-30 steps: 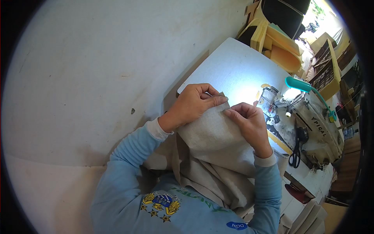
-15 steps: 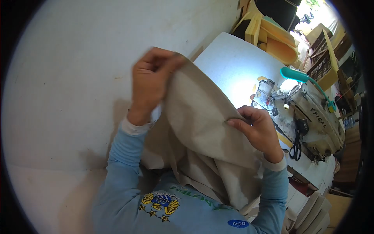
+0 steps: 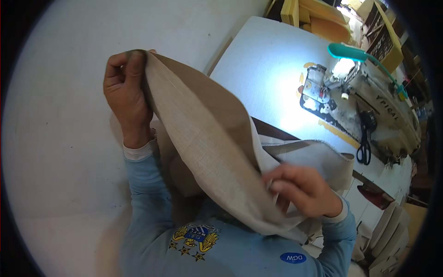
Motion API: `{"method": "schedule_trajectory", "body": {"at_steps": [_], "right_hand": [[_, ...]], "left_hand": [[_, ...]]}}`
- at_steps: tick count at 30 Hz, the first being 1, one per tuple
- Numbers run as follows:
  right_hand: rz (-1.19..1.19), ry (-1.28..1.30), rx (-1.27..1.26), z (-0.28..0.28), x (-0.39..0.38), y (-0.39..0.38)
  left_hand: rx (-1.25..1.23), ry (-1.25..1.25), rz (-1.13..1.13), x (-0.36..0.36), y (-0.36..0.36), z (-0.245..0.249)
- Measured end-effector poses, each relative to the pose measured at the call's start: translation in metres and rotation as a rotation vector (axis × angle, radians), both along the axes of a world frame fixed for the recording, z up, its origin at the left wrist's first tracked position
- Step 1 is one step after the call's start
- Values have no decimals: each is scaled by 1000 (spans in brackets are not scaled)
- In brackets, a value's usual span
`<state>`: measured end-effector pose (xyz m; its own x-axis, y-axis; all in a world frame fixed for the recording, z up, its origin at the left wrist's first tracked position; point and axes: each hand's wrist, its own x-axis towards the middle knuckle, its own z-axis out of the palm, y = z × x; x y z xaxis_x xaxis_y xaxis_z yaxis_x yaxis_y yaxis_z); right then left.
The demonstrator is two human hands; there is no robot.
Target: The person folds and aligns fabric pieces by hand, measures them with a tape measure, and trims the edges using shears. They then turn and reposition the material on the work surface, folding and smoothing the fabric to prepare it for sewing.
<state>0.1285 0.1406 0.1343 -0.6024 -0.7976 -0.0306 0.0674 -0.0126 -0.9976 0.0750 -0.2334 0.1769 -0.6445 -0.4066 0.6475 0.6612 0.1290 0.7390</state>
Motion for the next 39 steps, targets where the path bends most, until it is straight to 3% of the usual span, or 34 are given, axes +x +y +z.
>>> {"method": "schedule_trajectory", "body": {"at_steps": [1,2,5,10,13,19,20,23,28,31,35,39], "right_hand": [[-137,68,37,-8,4,-3],[-108,42,185,-9,2,2],[-404,514,499,-9,15,-14],[-856,947,612,-52,6,-14],[-706,1171,480,-43,-6,8],[-763,957,419,-20,28,22],[-739,1066,410,-24,30,22],[-766,1055,480,-23,52,16],[-951,932,612,-34,40,27],[-860,804,544,-33,51,21],[-563,361,361,-17,57,14],[-361,242,1,-16,70,17]], "left_hand": [[-8,9,30,1,-2,0],[-11,54,38,0,-5,0],[-46,89,0,4,-3,2],[-68,38,42,1,-9,1],[-67,-1,71,-5,-14,1],[-89,25,114,-13,-20,2],[-92,46,136,-14,-19,3],[-114,53,208,-13,-12,6],[-156,34,120,-11,-3,9],[-159,44,112,-16,-6,14],[-177,52,158,-20,-2,19],[-265,32,190,-20,-14,23]]}}
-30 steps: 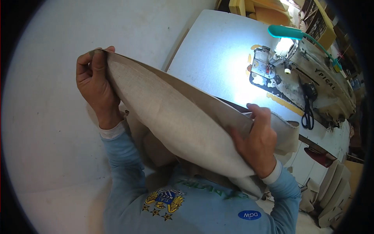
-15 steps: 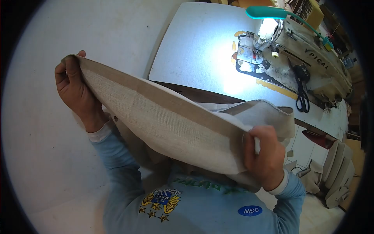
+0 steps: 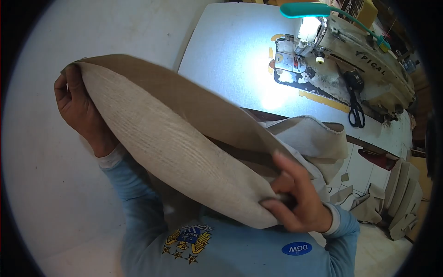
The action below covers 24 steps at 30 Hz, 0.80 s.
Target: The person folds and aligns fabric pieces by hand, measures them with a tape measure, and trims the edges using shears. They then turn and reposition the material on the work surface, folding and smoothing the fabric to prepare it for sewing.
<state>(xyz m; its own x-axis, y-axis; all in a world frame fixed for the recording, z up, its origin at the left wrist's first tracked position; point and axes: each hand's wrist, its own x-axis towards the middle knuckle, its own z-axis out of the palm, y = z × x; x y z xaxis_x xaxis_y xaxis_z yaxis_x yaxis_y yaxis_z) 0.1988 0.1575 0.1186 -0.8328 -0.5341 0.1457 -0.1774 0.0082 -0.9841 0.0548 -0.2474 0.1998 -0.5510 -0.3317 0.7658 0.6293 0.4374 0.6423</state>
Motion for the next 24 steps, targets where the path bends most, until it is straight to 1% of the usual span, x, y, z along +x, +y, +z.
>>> {"method": "schedule_trajectory", "body": {"at_steps": [1,2,4,5,6,7,8,9,10,11,12,14,16,18,19,21,23,24], "right_hand": [[47,4,-78,-9,1,0],[40,-44,-69,-15,-1,0],[25,-139,-54,-25,-7,-1],[-21,-91,117,-23,-16,8],[-63,-43,287,-23,-23,16],[-143,-65,381,-27,-26,21],[-234,66,418,-32,-24,26],[-324,199,458,-37,-22,29],[-412,331,497,-39,-20,31],[-459,360,572,-36,-16,35],[-507,355,539,-42,-10,37],[-601,347,471,-62,2,41],[-572,467,489,-53,1,47],[-624,512,439,-54,4,49],[-687,496,380,-60,7,49],[-746,499,427,-57,9,48],[-731,535,641,-41,2,51],[-710,512,636,-38,1,53]], "left_hand": [[6,10,-2,1,-1,1],[15,20,-8,1,-2,2],[45,30,79,4,-8,6],[59,37,124,5,-12,9],[15,52,139,6,-15,10],[-31,64,156,7,-18,12],[-74,80,172,8,-18,12],[-55,76,190,11,-5,12],[-23,82,159,12,-2,11],[7,85,127,13,0,10],[38,88,93,12,2,8],[47,85,103,10,1,8],[52,59,107,8,-4,7],[53,7,101,6,-9,5],[56,16,105,4,-7,5],[62,32,111,-2,1,5],[101,12,64,-10,0,1],[120,2,41,-14,-1,-1]]}}
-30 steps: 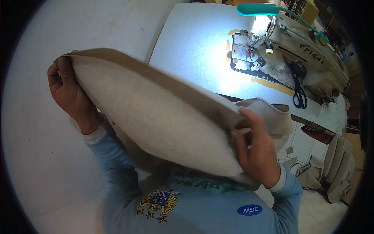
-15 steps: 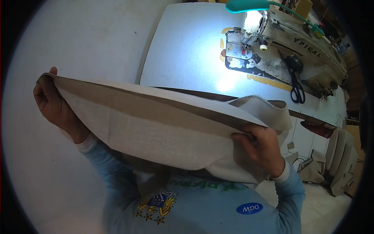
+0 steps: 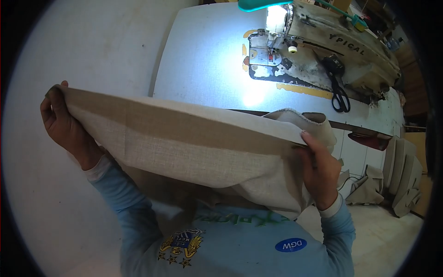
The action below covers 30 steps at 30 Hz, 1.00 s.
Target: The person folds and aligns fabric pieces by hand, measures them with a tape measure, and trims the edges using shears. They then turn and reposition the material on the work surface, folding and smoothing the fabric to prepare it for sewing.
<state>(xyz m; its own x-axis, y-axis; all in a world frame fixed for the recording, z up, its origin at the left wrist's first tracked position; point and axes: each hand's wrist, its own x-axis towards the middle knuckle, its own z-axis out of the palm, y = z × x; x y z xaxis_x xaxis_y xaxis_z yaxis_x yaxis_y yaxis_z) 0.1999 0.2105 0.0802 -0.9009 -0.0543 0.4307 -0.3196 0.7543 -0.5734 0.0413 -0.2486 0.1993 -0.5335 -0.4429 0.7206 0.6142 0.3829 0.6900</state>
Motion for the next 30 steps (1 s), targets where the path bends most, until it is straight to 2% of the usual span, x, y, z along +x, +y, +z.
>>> {"method": "schedule_trajectory", "body": {"at_steps": [5,8,11,14,15,18,20,21,23,25,28,30], "right_hand": [[47,-182,44,25,-5,18],[59,-64,95,28,-23,33],[144,-498,-310,16,-35,56],[100,-736,-558,0,-42,72],[80,-749,-507,-7,-43,79],[59,-749,-334,-20,-40,101],[32,-713,-259,-33,-38,107],[27,-704,-236,-45,-38,115],[16,-733,-259,-67,-38,126],[-2,-810,-451,-77,-36,129],[7,-802,-603,-90,-36,131],[25,-796,-623,-97,-37,136]], "left_hand": [[7,-189,-76,-21,-2,-4],[46,-339,-186,-36,-7,-19],[138,-529,-341,-50,-7,-43],[194,-706,-447,-55,-2,-71],[247,-686,-488,-52,9,-79],[145,-821,-426,-46,25,-96],[-105,-861,-284,-38,43,-89],[-123,-843,-306,-34,45,-93],[-91,-824,-357,-28,55,-90],[-44,-812,-394,-20,64,-82],[-51,-795,-409,-17,68,-77],[-41,-798,-413,-16,69,-76]]}}
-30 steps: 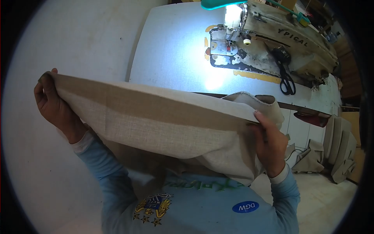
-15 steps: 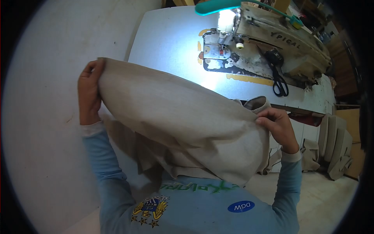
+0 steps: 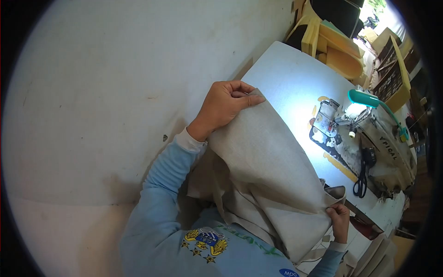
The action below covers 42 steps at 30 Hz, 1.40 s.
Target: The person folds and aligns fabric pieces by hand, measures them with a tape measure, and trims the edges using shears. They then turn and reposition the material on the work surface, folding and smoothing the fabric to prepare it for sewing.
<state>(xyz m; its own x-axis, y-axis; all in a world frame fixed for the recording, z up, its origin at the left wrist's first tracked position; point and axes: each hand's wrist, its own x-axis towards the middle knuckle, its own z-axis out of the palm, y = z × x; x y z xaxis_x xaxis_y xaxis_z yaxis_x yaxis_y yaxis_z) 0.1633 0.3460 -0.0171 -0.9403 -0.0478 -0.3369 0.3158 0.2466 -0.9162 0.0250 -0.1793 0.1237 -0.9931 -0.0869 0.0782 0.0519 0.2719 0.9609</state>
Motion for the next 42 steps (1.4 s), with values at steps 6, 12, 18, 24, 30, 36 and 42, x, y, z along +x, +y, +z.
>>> {"method": "schedule_trajectory", "body": {"at_steps": [6,12,18,24,30,36,42], "right_hand": [[-43,68,81,9,2,-12],[86,396,297,112,-16,-89],[288,511,211,156,-51,-135],[329,683,295,160,-55,-141],[424,372,58,149,-51,-130],[578,153,301,171,-28,-61],[397,160,448,195,5,-17]], "left_hand": [[19,-15,-5,0,-5,-1],[-567,338,434,-52,-31,-9],[-469,635,-621,13,105,41],[-330,192,-967,13,138,26],[-428,435,-952,18,132,36],[-666,618,-341,-4,43,60],[-589,545,7,-31,-37,55]]}}
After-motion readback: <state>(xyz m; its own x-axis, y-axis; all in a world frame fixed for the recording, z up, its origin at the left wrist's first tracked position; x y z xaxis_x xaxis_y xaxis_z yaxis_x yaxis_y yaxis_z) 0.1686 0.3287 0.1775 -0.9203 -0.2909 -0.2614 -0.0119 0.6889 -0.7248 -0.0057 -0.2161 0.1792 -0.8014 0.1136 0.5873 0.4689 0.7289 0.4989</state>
